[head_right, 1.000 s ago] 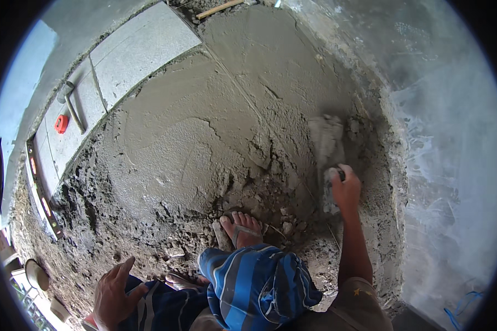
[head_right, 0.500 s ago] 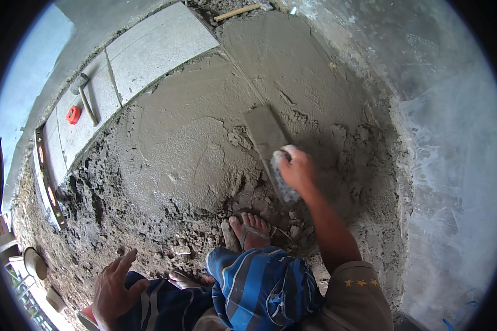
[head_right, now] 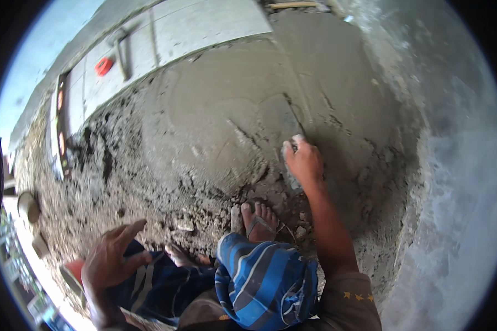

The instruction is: Apply cement and level it to lay down tiles on a floor.

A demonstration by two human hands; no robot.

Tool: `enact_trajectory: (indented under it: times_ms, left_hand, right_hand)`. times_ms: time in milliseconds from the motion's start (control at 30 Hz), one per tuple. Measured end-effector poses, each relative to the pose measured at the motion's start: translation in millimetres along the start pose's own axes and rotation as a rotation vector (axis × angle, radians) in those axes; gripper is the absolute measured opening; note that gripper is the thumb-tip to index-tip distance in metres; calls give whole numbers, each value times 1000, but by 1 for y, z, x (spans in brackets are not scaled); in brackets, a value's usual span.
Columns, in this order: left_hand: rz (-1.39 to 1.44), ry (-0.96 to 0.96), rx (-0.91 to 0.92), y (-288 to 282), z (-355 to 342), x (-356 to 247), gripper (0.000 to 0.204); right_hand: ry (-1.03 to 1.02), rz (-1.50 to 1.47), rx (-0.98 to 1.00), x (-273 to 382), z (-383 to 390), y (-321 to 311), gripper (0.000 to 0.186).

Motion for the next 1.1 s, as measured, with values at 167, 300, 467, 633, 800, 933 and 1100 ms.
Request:
enact_trajectory:
  times_ms: [167, 300, 467, 633, 800, 933, 1100]
  left_hand:
    - [-15, -30, 14, -5, -3, 5, 74]
    - [3, 67, -128, -8, 7, 3, 76]
    - [50, -35, -23, -9, 27, 5, 75]
    - [59, 85, -141, -5, 33, 5, 72]
    - [70, 29, -138, -10, 53, 13, 75]
    - [95, 12, -116, -12, 49, 14, 74]
    - [163, 28, -93, -8, 30, 9, 75]
  right_hand:
    - [-135, -143, 83, 35, -17, 23, 40]
    - [-122, -195, 108, 43, -10, 29, 40]
    - [-231, -69, 455, 115, 58, 19, 43]
    - [-339, -36, 304, 101, 59, 24, 43]
    - [-75, 171, -15, -17, -12, -18, 42]
    - [-20, 21, -293, -119, -1, -79, 36]
    - [290, 256, -403, -237, 97, -153, 37]
Point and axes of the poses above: each hand's wrist, its own z-axis away from the middle knuckle, its own y-axis out of the palm, x = y × z, the point moved 4 cm from there along -z, towards the middle knuckle, and after that the axes turned 11 degrees about -x, right-handed, at the moved point
